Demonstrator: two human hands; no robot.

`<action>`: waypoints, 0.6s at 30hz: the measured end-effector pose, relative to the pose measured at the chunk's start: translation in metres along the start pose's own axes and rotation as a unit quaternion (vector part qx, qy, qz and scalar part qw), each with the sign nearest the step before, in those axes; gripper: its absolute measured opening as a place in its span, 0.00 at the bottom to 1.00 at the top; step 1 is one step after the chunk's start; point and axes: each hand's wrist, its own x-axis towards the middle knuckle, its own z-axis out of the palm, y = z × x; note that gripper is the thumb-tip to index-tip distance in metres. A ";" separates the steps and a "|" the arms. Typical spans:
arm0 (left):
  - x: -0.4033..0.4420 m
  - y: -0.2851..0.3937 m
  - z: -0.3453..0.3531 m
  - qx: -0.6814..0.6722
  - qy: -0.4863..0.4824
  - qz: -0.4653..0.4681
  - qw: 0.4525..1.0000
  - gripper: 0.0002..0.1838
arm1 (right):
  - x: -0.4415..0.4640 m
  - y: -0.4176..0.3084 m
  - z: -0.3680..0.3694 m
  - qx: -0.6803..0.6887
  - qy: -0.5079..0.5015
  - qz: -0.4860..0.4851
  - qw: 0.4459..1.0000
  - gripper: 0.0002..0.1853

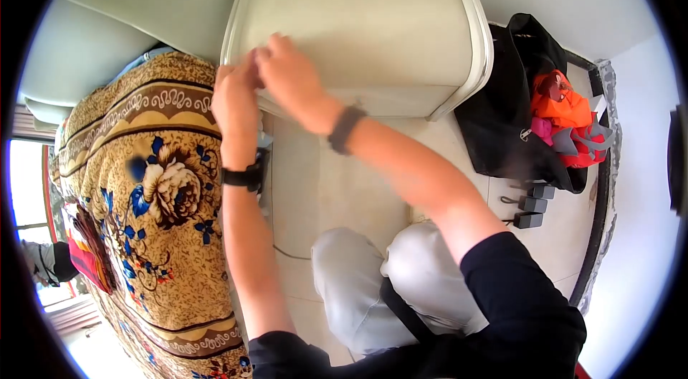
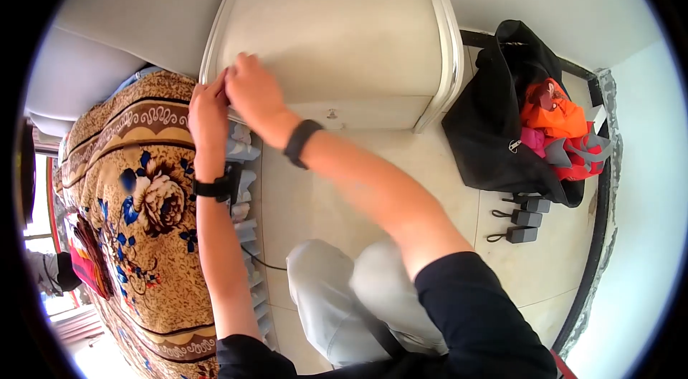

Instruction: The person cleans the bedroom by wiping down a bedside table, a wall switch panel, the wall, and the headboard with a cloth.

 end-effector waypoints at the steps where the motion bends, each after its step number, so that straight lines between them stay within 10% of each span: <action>1: 0.000 -0.011 0.000 0.026 -0.001 0.003 1.000 0.20 | 0.000 -0.008 0.000 -0.016 -0.015 -0.022 1.000 0.11; 6: -0.005 0.016 0.005 0.006 -0.015 0.032 0.999 0.20 | -0.003 0.000 -0.039 -0.084 -0.035 0.001 0.996 0.07; 8: -0.007 0.047 0.017 -0.061 0.003 0.098 0.993 0.18 | 0.000 0.006 -0.085 0.013 -0.057 0.214 0.975 0.07; 10: -0.003 0.074 0.049 -0.114 0.002 0.170 0.979 0.15 | -0.018 0.044 -0.123 -0.151 -0.016 0.011 0.988 0.07; 18: -0.009 0.185 0.080 -0.099 -0.036 0.209 0.972 0.13 | -0.020 0.065 -0.229 -0.235 -0.102 0.127 0.958 0.09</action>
